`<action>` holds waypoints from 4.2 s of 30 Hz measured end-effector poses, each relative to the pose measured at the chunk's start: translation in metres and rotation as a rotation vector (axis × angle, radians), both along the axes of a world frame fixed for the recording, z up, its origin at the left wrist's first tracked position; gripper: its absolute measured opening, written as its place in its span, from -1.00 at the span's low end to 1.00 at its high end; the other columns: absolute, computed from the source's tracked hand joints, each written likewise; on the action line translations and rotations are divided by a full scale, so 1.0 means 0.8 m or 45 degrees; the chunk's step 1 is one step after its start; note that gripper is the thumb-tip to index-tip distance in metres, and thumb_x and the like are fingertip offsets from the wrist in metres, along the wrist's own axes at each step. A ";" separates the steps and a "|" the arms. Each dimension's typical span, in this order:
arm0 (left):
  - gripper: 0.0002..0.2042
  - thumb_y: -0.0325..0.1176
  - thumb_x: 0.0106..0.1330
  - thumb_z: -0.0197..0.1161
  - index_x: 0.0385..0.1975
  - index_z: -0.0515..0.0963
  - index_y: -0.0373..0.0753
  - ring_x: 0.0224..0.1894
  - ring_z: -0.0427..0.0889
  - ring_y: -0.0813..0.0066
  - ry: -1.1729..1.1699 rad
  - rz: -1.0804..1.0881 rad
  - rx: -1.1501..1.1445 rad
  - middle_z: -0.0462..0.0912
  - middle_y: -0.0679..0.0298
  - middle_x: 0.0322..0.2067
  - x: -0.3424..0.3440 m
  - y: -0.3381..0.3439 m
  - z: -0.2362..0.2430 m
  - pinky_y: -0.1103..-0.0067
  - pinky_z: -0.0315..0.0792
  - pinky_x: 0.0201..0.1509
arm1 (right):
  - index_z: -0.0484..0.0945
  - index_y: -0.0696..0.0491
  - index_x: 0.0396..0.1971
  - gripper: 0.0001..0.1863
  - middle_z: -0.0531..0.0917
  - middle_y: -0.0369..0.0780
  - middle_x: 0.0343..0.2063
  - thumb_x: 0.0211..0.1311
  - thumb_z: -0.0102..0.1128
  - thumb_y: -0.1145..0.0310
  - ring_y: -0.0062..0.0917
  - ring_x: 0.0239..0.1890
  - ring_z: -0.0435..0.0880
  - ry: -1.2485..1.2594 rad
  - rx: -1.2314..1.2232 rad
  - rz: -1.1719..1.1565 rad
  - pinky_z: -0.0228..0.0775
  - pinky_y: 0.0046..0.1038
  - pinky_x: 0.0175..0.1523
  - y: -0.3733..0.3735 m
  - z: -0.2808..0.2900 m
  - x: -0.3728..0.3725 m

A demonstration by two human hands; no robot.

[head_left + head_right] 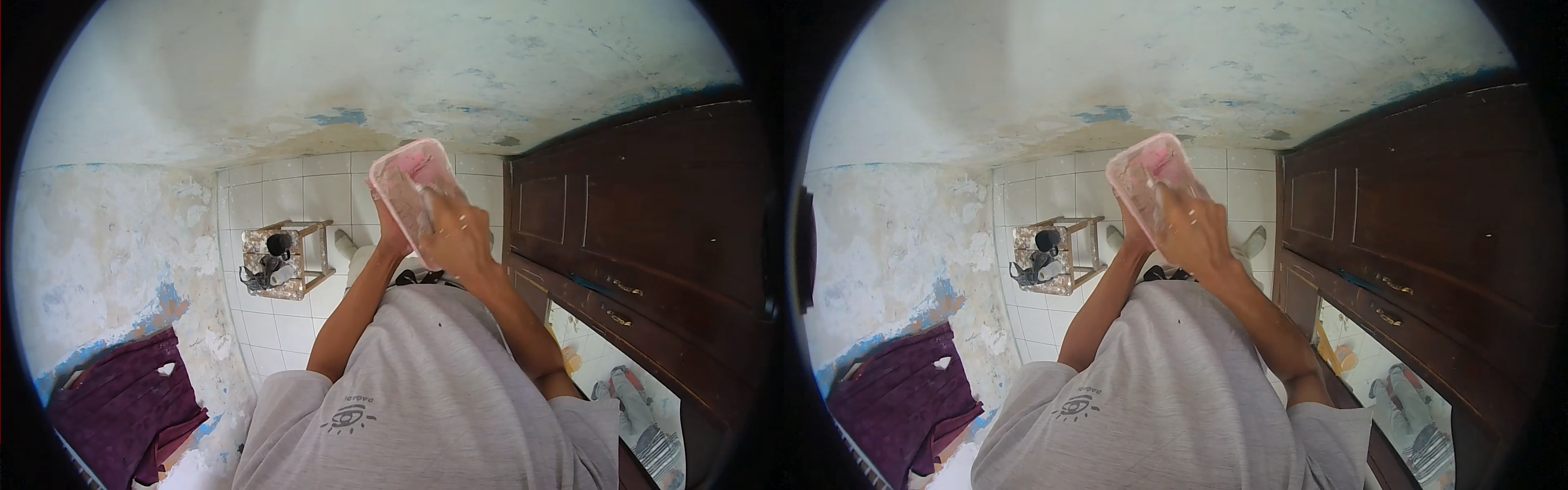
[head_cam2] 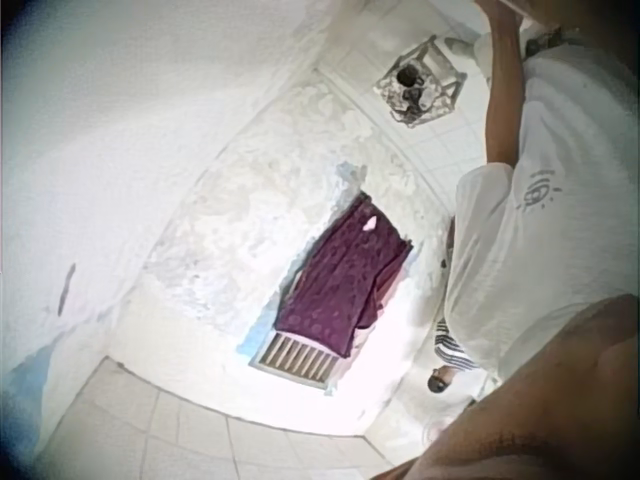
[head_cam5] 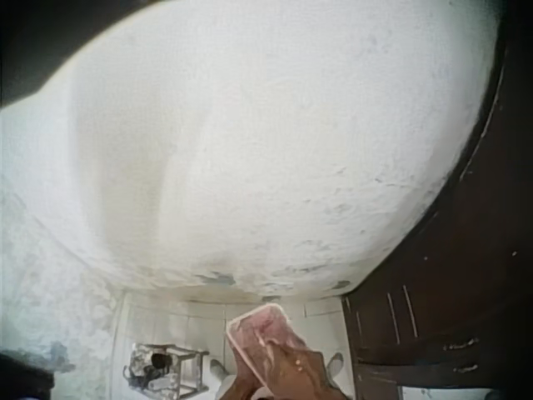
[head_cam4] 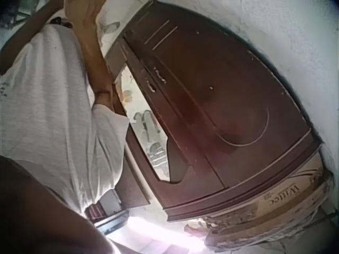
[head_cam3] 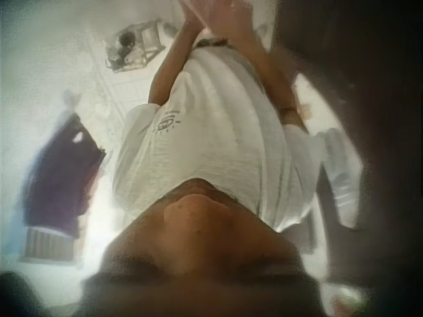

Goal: The person applies and smooths putty mixture from a pink container onto a ceiling or upper wall area with a putty knife.

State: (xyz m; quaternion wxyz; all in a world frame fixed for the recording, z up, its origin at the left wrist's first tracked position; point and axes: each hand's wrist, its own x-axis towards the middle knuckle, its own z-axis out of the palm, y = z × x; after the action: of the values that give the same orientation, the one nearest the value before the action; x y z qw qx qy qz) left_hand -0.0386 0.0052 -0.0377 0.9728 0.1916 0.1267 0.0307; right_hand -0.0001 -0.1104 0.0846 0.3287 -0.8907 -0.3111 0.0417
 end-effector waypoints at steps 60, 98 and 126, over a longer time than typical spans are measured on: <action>-0.22 0.40 0.41 -0.41 0.39 0.16 -0.07 0.33 0.32 0.23 -0.180 0.049 0.277 0.31 0.24 0.31 0.001 -0.006 0.009 0.23 0.24 0.41 | 0.60 0.03 -0.03 -0.61 0.68 0.02 -0.26 0.08 0.22 0.37 -0.04 -0.32 0.68 0.097 -0.105 -0.007 0.53 -0.12 -0.20 -0.015 0.002 -0.003; -0.17 0.42 0.39 -0.45 0.44 0.09 -0.12 0.36 0.31 0.19 -0.004 -0.033 0.153 0.27 0.16 0.35 0.003 -0.009 0.004 0.21 0.25 0.42 | 0.62 0.08 -0.05 -0.59 0.68 -0.05 -0.32 -0.01 0.26 0.45 -0.11 -0.37 0.69 -0.055 -0.015 0.026 0.54 -0.20 -0.27 -0.016 -0.013 0.008; -0.32 0.30 0.47 -0.41 0.39 0.17 -0.04 0.24 0.46 0.20 0.038 -0.010 -0.075 0.39 0.18 0.25 0.000 -0.003 -0.021 0.21 0.40 0.31 | 0.61 0.14 -0.08 -0.58 0.66 0.05 -0.37 -0.06 0.21 0.56 0.01 -0.30 0.66 0.255 0.222 -0.154 0.49 -0.18 -0.19 -0.045 -0.014 -0.010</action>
State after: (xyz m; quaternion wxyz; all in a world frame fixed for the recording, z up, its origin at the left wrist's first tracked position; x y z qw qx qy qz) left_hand -0.0388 0.0030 -0.0544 0.9761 0.1639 0.1412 0.0203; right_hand -0.0080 -0.1466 0.0737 0.4361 -0.8674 -0.2249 0.0832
